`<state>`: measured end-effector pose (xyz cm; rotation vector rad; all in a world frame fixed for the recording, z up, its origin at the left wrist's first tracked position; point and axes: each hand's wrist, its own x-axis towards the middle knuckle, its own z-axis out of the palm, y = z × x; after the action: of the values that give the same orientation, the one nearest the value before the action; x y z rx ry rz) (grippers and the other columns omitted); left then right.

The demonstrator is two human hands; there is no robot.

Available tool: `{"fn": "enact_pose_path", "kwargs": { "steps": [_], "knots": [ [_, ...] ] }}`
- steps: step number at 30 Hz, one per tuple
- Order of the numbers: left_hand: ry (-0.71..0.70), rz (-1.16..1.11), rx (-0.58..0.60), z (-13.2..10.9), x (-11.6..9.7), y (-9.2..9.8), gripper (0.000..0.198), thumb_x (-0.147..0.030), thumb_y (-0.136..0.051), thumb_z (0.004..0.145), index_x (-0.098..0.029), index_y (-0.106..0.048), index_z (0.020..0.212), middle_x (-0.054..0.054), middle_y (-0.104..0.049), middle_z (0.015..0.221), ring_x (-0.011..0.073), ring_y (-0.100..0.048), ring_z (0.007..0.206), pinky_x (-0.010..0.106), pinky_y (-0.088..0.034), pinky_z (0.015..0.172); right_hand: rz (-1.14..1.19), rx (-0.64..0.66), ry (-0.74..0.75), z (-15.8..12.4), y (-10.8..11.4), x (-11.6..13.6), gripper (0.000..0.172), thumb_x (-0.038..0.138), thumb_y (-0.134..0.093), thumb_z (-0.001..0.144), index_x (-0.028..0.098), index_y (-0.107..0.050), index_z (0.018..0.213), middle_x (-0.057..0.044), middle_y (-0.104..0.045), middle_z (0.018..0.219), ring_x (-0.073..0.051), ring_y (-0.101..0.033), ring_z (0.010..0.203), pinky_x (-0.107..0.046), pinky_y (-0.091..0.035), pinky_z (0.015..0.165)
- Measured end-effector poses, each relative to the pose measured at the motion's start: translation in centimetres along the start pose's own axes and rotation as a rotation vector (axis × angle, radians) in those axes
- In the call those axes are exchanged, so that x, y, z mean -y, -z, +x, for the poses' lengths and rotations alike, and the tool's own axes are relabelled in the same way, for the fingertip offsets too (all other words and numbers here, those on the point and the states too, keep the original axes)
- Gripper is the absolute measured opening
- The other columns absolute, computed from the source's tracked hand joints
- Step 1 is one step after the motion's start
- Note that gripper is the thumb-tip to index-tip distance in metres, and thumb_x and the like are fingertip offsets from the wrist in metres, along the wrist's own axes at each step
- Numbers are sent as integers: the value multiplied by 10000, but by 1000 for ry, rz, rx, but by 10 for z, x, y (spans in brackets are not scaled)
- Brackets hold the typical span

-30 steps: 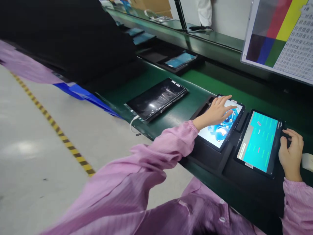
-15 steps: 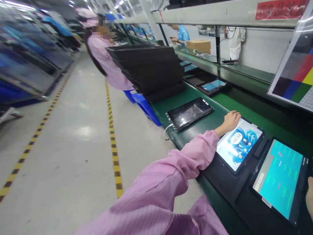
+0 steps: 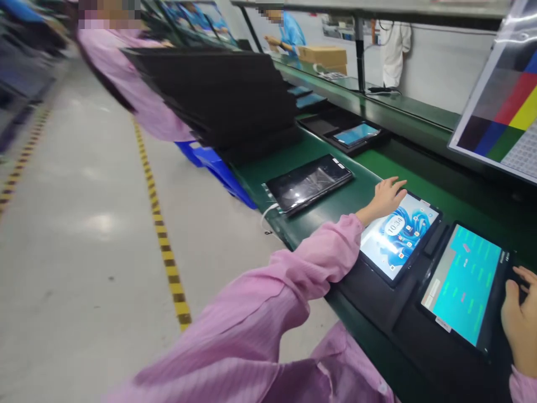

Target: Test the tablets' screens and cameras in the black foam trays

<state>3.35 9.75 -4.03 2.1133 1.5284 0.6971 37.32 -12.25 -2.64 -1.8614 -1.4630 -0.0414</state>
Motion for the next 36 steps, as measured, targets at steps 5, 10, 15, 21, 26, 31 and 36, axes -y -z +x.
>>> {"fn": "enact_pose_path", "kwargs": {
  "steps": [5, 10, 15, 21, 26, 31, 36],
  "knots": [
    [-531, 41, 27, -17, -18, -6, 359, -443, -503, 1119, -312, -764, 1328, 116, -398, 1715, 382, -327, 1588, 643, -211, 1304, 30, -10, -17, -3, 1, 12, 452, 460, -493, 948, 143, -654, 1228, -244, -644, 1352, -405, -569, 1347, -672, -471, 1116],
    [-578, 73, 44, -20, -21, -25, 390, -455, -485, 1125, -280, -767, 1332, 168, -423, 1685, 418, -389, 1551, 687, -255, 1280, 30, -1, -21, -3, 5, 18, 458, 453, -487, 958, 130, -657, 1235, -250, -641, 1354, -405, -566, 1346, -660, -467, 1120],
    [-567, 76, -31, -22, -20, -23, 484, -478, -361, 1160, -245, -698, 1418, 178, -450, 1657, 360, -429, 1522, 612, -288, 1282, 39, 5, -42, -3, 6, 18, 485, 451, -497, 935, 112, -661, 1241, -268, -644, 1348, -436, -562, 1358, -691, -472, 1108],
    [-169, 14, -79, -16, -14, -6, 440, -392, -407, 1153, -187, -598, 1492, 150, -438, 1677, 285, -369, 1559, 493, -219, 1329, 31, 22, -74, -1, 7, 15, 493, 440, -509, 902, 113, -669, 1233, -278, -650, 1343, -461, -565, 1342, -723, -486, 1083],
    [119, -30, -53, 4, 8, -4, 481, -364, -306, 1154, -175, -691, 1370, 155, -541, 1584, 323, -474, 1477, 545, -325, 1269, 34, 14, -82, -1, 6, 9, 476, 428, -523, 892, 130, -665, 1235, -262, -648, 1347, -452, -565, 1347, -723, -484, 1100],
    [157, -92, -6, 12, 17, -10, 501, -397, -321, 1140, -182, -770, 1197, 119, -616, 1520, 332, -509, 1420, 542, -337, 1252, 70, -18, -95, -1, 4, 9, 443, 431, -549, 912, 142, -648, 1233, -241, -630, 1359, -422, -582, 1330, -685, -491, 1102],
    [132, -228, -25, 17, 18, -7, 406, -343, -417, 1098, -140, -767, 1065, 172, -659, 1438, 365, -522, 1395, 579, -310, 1256, 292, 41, -202, -13, 9, 49, 442, 504, -599, 947, 194, -618, 1261, -181, -637, 1358, -347, -618, 1307, -586, -500, 1117]
  ]
}}
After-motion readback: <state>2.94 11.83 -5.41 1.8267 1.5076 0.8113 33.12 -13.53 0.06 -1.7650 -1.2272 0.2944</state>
